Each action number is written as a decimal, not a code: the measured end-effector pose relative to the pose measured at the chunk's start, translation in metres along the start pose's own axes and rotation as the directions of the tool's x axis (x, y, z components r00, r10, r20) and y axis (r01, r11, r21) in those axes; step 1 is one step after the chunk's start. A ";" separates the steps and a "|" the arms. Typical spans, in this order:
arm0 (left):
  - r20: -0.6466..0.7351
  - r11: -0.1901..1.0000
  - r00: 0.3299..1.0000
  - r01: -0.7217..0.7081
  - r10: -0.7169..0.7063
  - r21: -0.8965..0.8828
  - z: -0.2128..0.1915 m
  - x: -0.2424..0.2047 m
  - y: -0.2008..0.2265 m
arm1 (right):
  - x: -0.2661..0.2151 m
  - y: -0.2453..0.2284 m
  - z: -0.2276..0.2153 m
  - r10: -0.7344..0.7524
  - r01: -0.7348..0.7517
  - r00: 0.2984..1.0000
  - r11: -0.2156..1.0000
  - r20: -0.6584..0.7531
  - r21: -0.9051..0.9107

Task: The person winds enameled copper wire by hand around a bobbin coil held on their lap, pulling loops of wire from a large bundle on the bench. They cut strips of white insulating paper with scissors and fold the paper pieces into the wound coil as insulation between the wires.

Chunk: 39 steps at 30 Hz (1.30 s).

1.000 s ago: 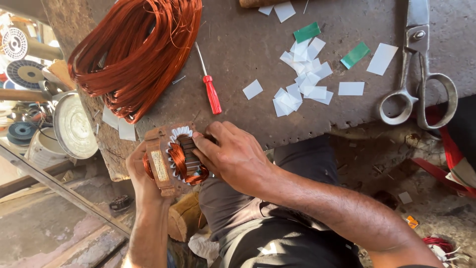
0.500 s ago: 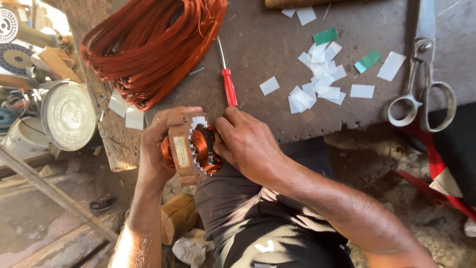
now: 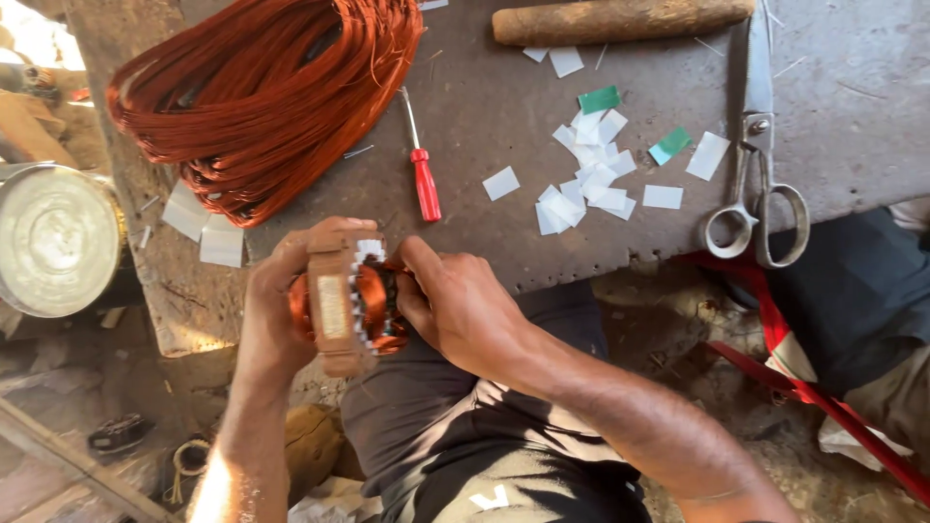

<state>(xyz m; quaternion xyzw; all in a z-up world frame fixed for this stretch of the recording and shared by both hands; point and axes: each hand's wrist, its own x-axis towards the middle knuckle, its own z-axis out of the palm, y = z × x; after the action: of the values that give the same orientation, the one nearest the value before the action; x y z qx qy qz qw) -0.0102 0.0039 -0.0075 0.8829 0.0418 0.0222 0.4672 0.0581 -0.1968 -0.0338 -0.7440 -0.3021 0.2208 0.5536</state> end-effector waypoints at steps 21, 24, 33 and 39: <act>-0.726 0.973 0.662 0.228 -0.184 -0.038 0.037 -0.086 0.036 | -0.082 0.024 -0.075 -0.357 0.259 0.934 0.706 -0.015 -0.660; -0.643 0.986 0.763 0.149 -0.068 0.073 0.058 -0.107 0.062 | -0.094 0.011 -0.060 -0.223 0.150 0.955 0.932 -0.194 -0.331; -0.149 0.837 0.929 0.226 -0.340 -0.499 0.077 -0.106 0.071 | -0.103 -0.018 -0.036 -0.078 0.094 0.995 0.954 -0.064 0.284; 0.170 0.564 0.850 0.466 -0.498 -0.682 0.065 -0.105 0.067 | -0.100 -0.018 -0.039 -0.358 0.369 0.926 0.926 -0.118 0.083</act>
<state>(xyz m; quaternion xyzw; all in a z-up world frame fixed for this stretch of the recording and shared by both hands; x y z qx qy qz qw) -0.1062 -0.0968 0.0109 0.5914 0.2790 -0.0735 0.7530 0.0082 -0.2890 -0.0060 -0.6555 -0.3945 0.0919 0.6374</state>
